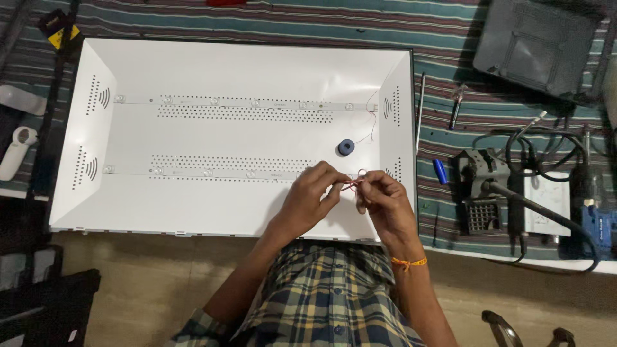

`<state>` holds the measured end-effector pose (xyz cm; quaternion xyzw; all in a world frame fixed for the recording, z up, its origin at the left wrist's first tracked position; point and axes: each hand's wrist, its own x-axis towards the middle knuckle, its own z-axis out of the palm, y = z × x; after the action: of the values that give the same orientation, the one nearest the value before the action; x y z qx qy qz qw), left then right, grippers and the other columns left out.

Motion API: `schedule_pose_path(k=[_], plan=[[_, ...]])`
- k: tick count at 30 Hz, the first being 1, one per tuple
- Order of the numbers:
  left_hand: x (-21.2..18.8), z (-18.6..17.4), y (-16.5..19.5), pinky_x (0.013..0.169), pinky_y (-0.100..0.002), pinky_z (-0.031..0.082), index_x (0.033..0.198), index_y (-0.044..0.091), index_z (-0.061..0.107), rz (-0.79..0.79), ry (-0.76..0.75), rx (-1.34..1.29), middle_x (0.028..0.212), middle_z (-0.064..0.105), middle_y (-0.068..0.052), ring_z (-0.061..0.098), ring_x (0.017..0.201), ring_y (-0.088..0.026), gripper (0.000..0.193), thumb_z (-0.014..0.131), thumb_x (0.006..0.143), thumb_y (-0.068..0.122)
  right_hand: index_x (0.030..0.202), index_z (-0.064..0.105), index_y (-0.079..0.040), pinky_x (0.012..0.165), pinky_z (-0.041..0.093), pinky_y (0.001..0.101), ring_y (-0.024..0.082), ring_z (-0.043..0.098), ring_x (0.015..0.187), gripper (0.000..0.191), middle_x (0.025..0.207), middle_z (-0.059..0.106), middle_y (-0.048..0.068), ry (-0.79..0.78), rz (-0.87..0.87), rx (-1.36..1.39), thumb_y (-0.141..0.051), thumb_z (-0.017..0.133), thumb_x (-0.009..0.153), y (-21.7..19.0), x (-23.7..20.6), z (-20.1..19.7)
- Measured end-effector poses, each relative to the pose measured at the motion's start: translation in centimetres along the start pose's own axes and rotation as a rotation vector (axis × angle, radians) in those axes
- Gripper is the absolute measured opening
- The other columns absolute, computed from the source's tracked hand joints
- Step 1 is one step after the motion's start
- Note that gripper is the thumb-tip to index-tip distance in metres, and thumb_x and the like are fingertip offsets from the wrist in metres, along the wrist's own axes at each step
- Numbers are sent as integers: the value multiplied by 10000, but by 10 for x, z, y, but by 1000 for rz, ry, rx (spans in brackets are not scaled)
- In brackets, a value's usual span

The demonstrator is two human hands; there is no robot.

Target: The person retrieves a soldering iron and a spool of wire, then solders a wire to a contact point on a white fixture. They retrieve additional wires from a drawer, strip the ends, and prepare them for connection to the fixture.

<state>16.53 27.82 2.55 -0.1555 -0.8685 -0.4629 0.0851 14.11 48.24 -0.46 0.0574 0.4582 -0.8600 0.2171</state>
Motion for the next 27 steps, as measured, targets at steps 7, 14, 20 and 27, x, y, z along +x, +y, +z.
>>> schedule_pose_path(k=[7, 14, 20, 27], plan=[[2, -6, 7, 601, -330, 482, 1027, 33, 734, -247, -139, -217, 739, 675, -69, 594, 605, -157, 133, 641, 962, 100, 966, 623, -23, 537, 425, 258, 79, 484, 598, 123, 741, 569, 6, 65, -128, 17, -76, 733, 981, -17, -1, 0], [11, -11, -5, 616, -276, 525, 1081, 3, 707, -211, 201, -122, 895, 701, -69, 632, 674, -105, 143, 618, 990, 67, 1061, 707, -50, 403, 272, 224, 42, 383, 469, 161, 620, 528, -33, -48, 8, -472, -100, 725, 908, -39, -2, -20], [16, -74, -40, 508, -203, 449, 1080, -8, 732, -375, 575, -379, 710, 570, 14, 482, 585, -5, 161, 602, 1056, 85, 1091, 751, -27, 538, 342, 207, 27, 461, 648, 144, 776, 600, -25, 225, -235, -789, -127, 704, 998, -58, -31, -28], [25, -16, -18, 454, -234, 374, 1078, -10, 748, -374, 478, -270, 620, 566, 11, 455, 523, -30, 143, 646, 1008, 64, 1194, 664, -12, 604, 544, 243, 77, 649, 731, 291, 869, 685, 28, 99, -346, -774, -120, 708, 927, -24, -16, 32]])
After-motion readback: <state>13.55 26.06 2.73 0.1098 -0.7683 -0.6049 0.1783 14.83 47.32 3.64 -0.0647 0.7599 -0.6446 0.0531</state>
